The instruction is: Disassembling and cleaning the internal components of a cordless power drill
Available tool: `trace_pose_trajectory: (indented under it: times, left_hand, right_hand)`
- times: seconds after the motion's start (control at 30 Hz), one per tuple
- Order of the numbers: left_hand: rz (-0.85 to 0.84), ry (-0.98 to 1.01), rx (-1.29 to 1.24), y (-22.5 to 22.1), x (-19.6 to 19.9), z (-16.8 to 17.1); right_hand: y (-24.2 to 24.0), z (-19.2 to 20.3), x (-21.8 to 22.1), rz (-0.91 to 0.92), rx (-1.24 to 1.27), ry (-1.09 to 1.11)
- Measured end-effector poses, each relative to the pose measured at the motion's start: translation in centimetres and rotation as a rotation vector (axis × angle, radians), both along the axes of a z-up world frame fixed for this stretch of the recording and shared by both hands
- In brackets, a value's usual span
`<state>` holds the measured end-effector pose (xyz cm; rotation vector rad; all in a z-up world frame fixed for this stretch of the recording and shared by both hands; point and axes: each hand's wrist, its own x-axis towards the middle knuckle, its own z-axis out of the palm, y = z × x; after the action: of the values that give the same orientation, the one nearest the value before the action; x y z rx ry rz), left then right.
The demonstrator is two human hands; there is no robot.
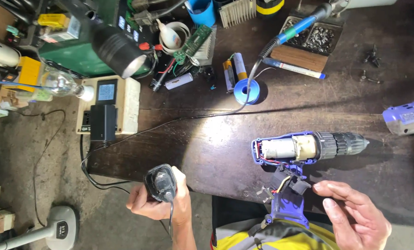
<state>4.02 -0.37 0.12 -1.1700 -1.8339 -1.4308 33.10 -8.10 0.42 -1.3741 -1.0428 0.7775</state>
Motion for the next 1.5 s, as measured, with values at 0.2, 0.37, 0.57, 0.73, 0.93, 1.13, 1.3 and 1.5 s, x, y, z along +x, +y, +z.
trace_pose_trajectory:
  times: [0.2,0.37,0.57,0.73,0.93,1.13,1.3,1.5]
  left_hand:
    - [-0.080,-0.024,0.011,-0.7,-0.9,-3.8]
    - [-0.059,0.286,-0.074,-0.3,1.1,0.3]
    - [-0.093,0.349,-0.089,-0.1,1.4,0.8]
    - [-0.103,0.322,-0.073,0.9,1.2,1.3]
    - [-0.462,-0.027,-0.190,5.3,-3.7,1.9]
    - [-0.560,0.044,-0.248,11.2,-7.5,0.8]
    - [-0.397,0.153,-0.311,13.6,-8.9,-1.5]
    - [-0.378,0.204,-0.385,13.4,-9.8,-2.1]
  right_hand:
    - [0.6,0.0,1.7,0.076,-0.089,-0.170]
    - [0.8,-0.9,2.3,0.143,0.099,-0.053]
    - [0.6,-1.8,2.6,0.188,0.125,0.027]
    - [0.8,-1.8,2.6,0.191,0.133,0.033]
    - [0.9,-1.6,2.6,0.193,0.158,0.038]
    - [1.4,-1.0,2.6,0.180,0.136,-0.058]
    - [2.1,-0.9,2.6,0.235,0.217,-0.107]
    - [2.6,-0.6,1.9,0.252,0.224,-0.383]
